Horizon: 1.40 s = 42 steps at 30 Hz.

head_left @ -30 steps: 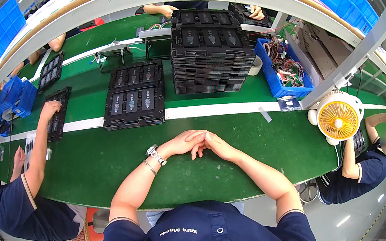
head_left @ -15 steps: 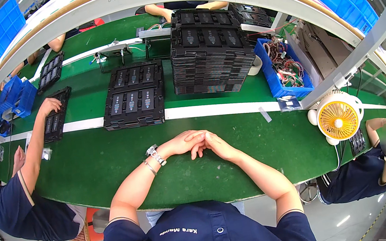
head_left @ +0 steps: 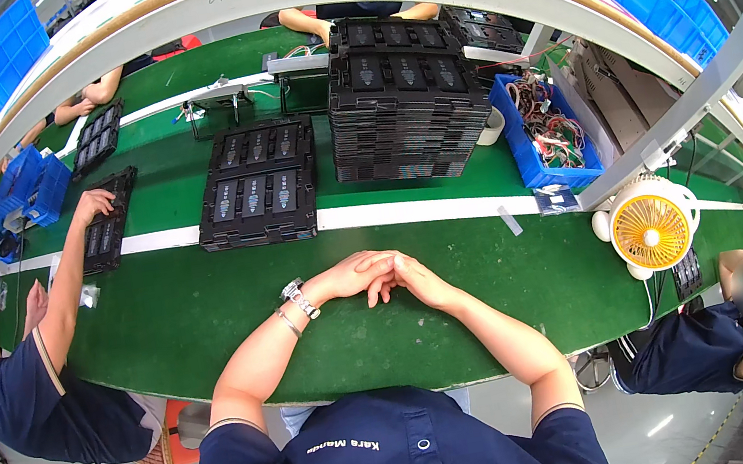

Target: The person is seen handling and assembling small electronic components at a workbench in a factory setting.

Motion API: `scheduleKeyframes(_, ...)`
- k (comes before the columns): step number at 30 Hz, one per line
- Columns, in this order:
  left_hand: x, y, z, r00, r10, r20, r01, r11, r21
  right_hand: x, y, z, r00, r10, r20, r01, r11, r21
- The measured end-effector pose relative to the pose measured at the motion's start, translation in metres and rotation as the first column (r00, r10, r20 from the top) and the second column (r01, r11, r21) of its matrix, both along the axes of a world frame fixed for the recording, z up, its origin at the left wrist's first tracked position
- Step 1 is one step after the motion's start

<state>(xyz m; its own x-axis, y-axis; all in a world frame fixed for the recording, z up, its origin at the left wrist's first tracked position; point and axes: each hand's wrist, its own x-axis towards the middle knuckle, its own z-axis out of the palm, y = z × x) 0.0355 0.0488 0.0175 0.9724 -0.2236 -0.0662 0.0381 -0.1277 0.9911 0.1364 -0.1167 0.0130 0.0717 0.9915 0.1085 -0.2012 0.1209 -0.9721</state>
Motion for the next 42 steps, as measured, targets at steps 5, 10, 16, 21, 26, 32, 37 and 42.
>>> scheduleKeyframes(5, 0.0, 0.0, -0.003, 1.0, -0.002, 0.013, 0.001, 1.0, 0.023, 0.001, 0.001, 0.0, 1.0, 0.005, -0.013, -0.005, 1.0, 0.001)
scheduleKeyframes(10, 0.0, -0.001, -0.006, 0.999, 0.006, 0.032, -0.007, 1.0, 0.027, 0.0, 0.001, 0.0, 1.0, 0.005, -0.004, -0.005, 1.0, 0.021)
scheduleKeyframes(16, 0.0, -0.002, -0.004, 0.999, 0.002, 0.04, -0.002, 1.0, 0.004, 0.0, 0.001, -0.001, 1.0, -0.006, -0.005, 0.006, 1.0, 0.025)
scheduleKeyframes(21, 0.0, 0.003, -0.009, 0.999, -0.03, -0.011, 0.03, 0.999, 0.017, 0.0, 0.002, -0.002, 1.0, 0.014, -0.023, -0.014, 1.0, 0.021)
scheduleKeyframes(26, 0.001, 0.003, -0.012, 1.0, -0.012, -0.002, 0.011, 1.0, -0.014, 0.0, 0.001, -0.003, 0.999, 0.013, -0.03, -0.012, 1.0, 0.011)
scheduleKeyframes(32, 0.002, 0.005, -0.015, 1.0, -0.011, 0.009, 0.011, 1.0, 0.011, 0.0, 0.002, -0.002, 1.0, 0.015, -0.021, -0.015, 1.0, 0.002)
scheduleKeyframes(37, 0.002, 0.003, -0.011, 1.0, -0.018, 0.018, 0.018, 1.0, 0.006, 0.002, 0.001, -0.005, 1.0, 0.022, -0.021, -0.022, 1.0, 0.006)
scheduleKeyframes(42, 0.001, 0.001, -0.007, 1.0, 0.004, 0.03, -0.004, 1.0, -0.009, 0.003, 0.001, -0.006, 0.999, 0.023, -0.022, -0.023, 1.0, 0.01)
